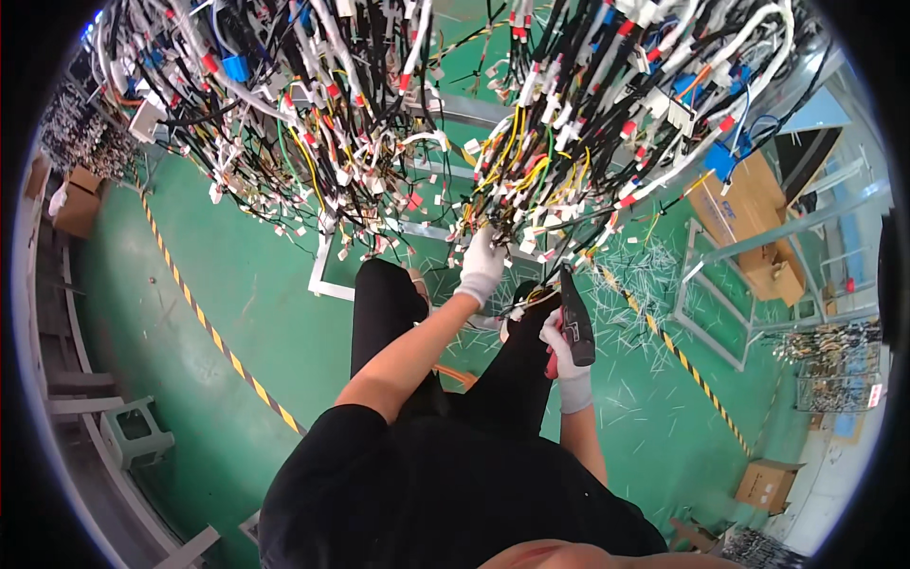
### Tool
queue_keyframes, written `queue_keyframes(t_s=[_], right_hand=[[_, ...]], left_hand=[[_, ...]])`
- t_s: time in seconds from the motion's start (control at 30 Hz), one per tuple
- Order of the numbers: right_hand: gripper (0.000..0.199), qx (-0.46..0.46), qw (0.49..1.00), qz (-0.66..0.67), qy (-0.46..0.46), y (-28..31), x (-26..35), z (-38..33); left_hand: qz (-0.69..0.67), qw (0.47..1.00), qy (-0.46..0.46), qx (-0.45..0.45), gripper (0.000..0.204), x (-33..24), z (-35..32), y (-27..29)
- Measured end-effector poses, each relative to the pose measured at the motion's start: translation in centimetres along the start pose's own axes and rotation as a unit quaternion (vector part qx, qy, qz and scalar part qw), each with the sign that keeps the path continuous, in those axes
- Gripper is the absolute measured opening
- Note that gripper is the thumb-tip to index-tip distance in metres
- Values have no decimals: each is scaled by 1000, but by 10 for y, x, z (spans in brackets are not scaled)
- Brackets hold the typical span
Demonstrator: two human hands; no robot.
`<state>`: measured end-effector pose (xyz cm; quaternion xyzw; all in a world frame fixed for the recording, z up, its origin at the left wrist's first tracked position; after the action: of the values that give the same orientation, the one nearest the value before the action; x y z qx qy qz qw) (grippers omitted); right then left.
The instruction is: Use a cable tie gun to secure bundles of wires in a factory environment.
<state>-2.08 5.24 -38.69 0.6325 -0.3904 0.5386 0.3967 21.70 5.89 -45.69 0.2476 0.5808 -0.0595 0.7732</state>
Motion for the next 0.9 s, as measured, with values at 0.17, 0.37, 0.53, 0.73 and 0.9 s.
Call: queue_keyframes(t_s=[0.17,0.37,0.53,0.73,0.9], right_hand=[[14,27,987,145,-70,-4,-15,-1],[31,44,978,184,-85,-24,26,-30],[30,107,992,-55,29,-34,44,-35],[23,66,977,175,-106,-54,33,-14],[19,28,997,-39,67,-48,11,9]], left_hand=[[-169,962,163,141,43,36,13,-38],[-160,952,147,213,40,36,27,-49],[-122,965,101,210,40,31,11,-47],[-119,979,-31,164,38,51,-22,-9],[-74,987,75,125,23,38,-14,60]])
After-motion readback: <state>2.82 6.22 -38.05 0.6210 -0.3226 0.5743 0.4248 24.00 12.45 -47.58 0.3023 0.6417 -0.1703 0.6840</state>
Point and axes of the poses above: each hand's wrist, its own z-axis towards the middle knuckle, its own y-axis out of the back of the hand, x = y × z, the point moved 3 cm from there along z, towards the middle knuckle, and after that the axes turned 8 degrees about -x, right-handed, at the moved point
